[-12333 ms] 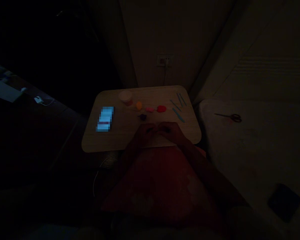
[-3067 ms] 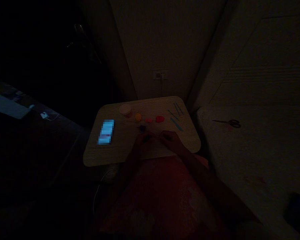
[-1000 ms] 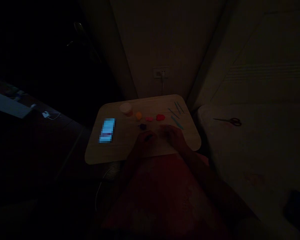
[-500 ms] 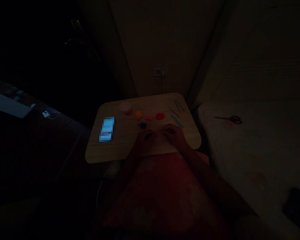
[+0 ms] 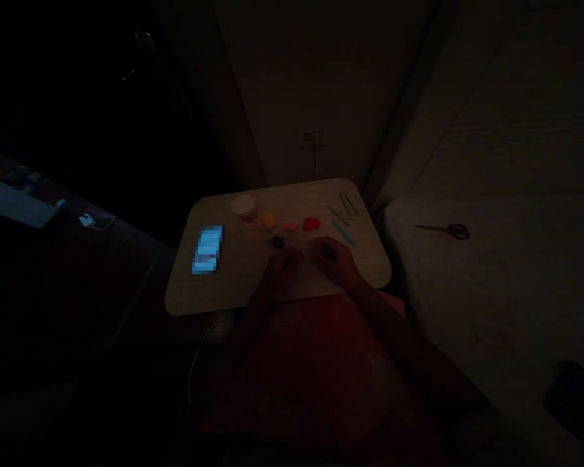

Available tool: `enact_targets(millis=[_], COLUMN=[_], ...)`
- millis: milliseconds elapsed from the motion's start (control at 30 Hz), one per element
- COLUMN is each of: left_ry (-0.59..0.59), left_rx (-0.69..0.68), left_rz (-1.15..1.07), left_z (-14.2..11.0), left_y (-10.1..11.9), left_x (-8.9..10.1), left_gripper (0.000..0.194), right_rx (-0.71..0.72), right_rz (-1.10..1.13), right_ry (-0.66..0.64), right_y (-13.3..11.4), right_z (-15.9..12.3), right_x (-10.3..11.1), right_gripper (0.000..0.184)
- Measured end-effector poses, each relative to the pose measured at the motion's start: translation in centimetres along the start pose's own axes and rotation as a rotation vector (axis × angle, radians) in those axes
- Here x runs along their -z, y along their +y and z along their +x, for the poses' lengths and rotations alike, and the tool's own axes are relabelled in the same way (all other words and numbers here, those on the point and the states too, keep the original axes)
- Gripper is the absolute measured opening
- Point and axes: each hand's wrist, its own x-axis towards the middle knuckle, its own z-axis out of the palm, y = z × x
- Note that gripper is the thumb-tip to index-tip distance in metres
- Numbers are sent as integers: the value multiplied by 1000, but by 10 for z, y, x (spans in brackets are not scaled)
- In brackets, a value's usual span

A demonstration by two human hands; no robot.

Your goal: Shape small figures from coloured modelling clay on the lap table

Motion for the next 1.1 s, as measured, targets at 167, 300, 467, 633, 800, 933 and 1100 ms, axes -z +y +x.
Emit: enact_targets(millis=[167,300,467,633,800,933,1100], left_ry=[30,33,58,68,79,84,90], left_rx=[28,21,23,30,19,9,-30], left_rz=[51,37,23,28,16,12,-6], left_z=[0,1,0,0,0,1,2], left_y=[-1,-1,2,2,0,-3,-6], left_x=[-2,-1,0,0,1,1,3], left_gripper=[22,21,20,18,17,15,23], right_rx=[-18,-2,-6,-31,-65,-85,-71], right_rz=[32,6,34,87,119,159,141], right_ry=[-43,-77,-74,-98,-135,-156,-162], right_y=[2,2,3,4,3,3,4], right_z=[-2,-2,-2,-3,-5,-3,-3], right_x=[-2,-2,-3,-3,-1,0,0], right_gripper=[24,25,23,24,23,28,29])
